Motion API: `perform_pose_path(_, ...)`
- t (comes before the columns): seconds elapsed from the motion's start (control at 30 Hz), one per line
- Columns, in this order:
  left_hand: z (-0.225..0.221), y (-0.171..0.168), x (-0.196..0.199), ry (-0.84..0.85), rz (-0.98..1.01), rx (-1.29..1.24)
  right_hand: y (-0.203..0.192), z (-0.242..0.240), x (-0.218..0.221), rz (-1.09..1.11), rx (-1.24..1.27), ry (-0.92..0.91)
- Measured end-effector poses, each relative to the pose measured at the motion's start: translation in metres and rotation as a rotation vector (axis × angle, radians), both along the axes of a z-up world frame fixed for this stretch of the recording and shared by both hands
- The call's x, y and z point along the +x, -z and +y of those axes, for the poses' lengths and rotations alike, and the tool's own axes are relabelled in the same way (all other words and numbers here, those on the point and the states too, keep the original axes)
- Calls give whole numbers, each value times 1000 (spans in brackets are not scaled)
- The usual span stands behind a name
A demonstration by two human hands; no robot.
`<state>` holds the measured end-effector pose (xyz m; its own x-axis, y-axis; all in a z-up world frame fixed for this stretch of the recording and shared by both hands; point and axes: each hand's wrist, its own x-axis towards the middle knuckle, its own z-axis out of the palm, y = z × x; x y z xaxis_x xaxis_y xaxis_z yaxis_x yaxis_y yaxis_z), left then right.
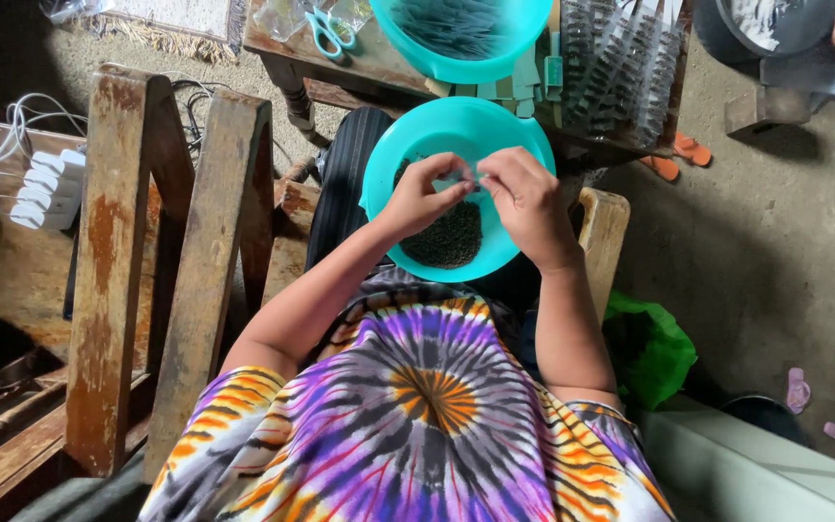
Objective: The person places small dark items from a bowl into small plastic bags by hand and then puts the filled bags into another bowl.
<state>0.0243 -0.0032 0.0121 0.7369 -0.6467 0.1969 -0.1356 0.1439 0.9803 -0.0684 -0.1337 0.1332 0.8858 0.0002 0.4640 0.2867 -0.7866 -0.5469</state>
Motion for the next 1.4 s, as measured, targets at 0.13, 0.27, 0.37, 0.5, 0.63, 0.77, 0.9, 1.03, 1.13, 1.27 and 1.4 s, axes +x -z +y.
perform_pose_path(0.13,3,-22,-2,-38,2,-56,31,-9,-1,31,278,79)
perform_pose_path(0.27,9,-33,-4,-38,103,-98,43,-10,0,99,229,113)
perform_pose_path(0.37,13,-43,-7,14,117,-100,37,-9,-2,79,177,128)
perform_pose_path(0.5,13,-46,-3,22,78,-41,31,-6,-1,39,144,133)
perform_pose_path(0.63,13,-47,-1,22,134,-47,29,-4,0,70,189,160)
perform_pose_path(0.77,19,-56,2,44,104,-23,26,-6,-3,41,202,149)
perform_pose_path(0.9,22,-65,5,24,20,-13,13,1,-7,36,213,144)
perform_pose_path(1.03,25,-72,7,53,65,-16,14,-1,-7,86,272,128)
perform_pose_path(1.13,23,-67,9,95,74,-16,18,-1,-7,96,284,129)
perform_pose_path(1.27,22,-64,6,118,31,7,19,1,-11,75,200,141)
perform_pose_path(1.4,28,-83,5,129,-18,51,12,0,-11,68,193,113)
